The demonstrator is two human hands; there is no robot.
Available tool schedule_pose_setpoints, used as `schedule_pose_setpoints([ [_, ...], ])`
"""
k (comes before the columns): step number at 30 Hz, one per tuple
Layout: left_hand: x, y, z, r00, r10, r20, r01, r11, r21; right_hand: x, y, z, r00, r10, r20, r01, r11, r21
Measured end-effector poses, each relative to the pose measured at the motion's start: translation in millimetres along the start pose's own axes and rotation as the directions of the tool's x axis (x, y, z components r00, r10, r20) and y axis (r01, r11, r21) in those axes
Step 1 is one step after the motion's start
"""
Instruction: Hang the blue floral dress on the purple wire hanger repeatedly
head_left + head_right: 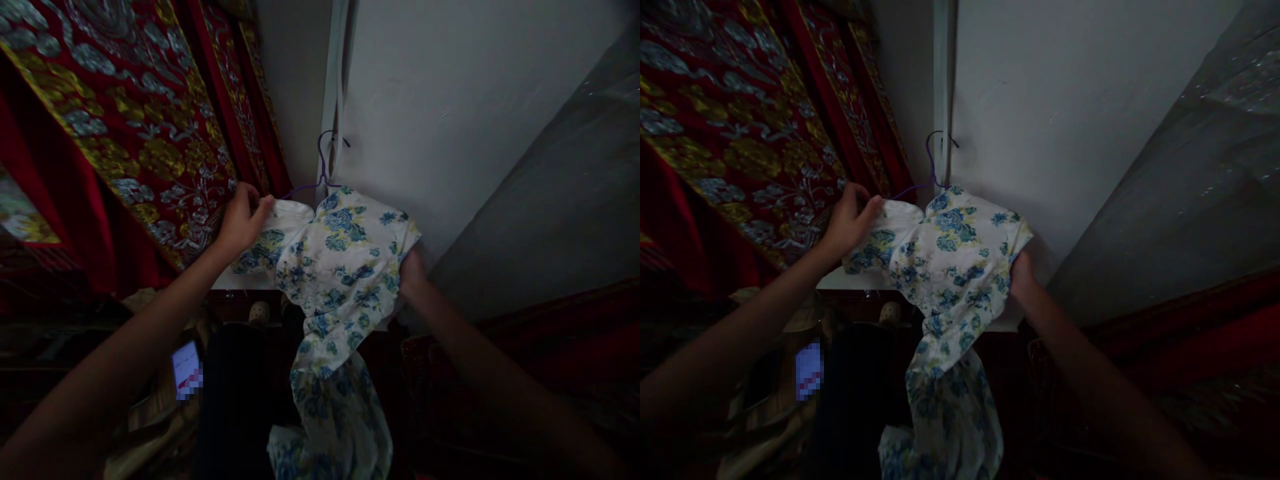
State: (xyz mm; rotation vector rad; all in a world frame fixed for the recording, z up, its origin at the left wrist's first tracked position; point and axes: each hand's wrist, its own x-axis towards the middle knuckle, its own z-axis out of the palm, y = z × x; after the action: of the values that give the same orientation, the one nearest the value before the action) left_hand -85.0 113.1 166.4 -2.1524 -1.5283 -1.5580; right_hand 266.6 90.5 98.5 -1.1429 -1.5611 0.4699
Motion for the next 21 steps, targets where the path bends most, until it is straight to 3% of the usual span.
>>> schedule_pose_setpoints([
  [3, -5, 0, -2.0, 0.997, 0.053, 0.058, -0.054, 0.999, 0.0, 12, -5, -24, 0.993, 0.093, 0.068, -0.105, 0.971, 0.213],
  [6, -2, 5, 2.1, 0.99, 0.107, 0.087, -0.106, 0.994, -0.009, 30, -40, -42, 0.986, 0.131, 0.1, -0.16, 0.91, 0.383],
  [10, 9, 12, 9.1, 0.986, 0.11, 0.129, -0.107, 0.994, -0.032, 31, -100, -35, 0.998, 0.047, 0.051, -0.064, 0.915, 0.398],
  [12, 11, 15, 9.9, 0.989, 0.089, 0.117, -0.077, 0.992, -0.101, 19, -119, -29, 0.985, -0.023, 0.168, -0.046, 0.918, 0.394],
  [13, 10, 16, 9.6, 0.991, 0.075, 0.112, -0.056, 0.985, -0.163, 11, -123, -27, 0.95, -0.081, 0.302, -0.048, 0.917, 0.395],
  [14, 8, 17, 9.3, 0.992, 0.065, 0.109, -0.038, 0.971, -0.237, 4, -124, -27, 0.863, -0.151, 0.482, -0.061, 0.916, 0.396],
  [16, 0, 19, 9.1, 0.994, 0.067, 0.089, -0.027, 0.922, -0.386, -8, -118, -27, 0.561, -0.265, 0.784, -0.106, 0.916, 0.386],
  [17, -4, 20, 9.7, 0.996, 0.067, 0.067, -0.029, 0.893, -0.45, -12, -111, -26, 0.459, -0.281, 0.843, -0.107, 0.924, 0.366],
  [18, -8, 23, 10.8, 0.998, 0.055, 0.042, -0.026, 0.861, -0.509, -16, -103, -22, 0.448, -0.269, 0.853, -0.079, 0.938, 0.337],
  [19, -12, 28, 12.4, 0.999, 0.031, 0.02, -0.014, 0.821, -0.57, -18, -93, -16, 0.527, -0.248, 0.813, -0.016, 0.953, 0.301],
  [21, -19, 42, 15.8, 0.999, -0.044, 0.022, 0.047, 0.705, -0.708, -22, -74, 3, 0.761, -0.245, 0.6, 0.185, 0.969, 0.162],
])
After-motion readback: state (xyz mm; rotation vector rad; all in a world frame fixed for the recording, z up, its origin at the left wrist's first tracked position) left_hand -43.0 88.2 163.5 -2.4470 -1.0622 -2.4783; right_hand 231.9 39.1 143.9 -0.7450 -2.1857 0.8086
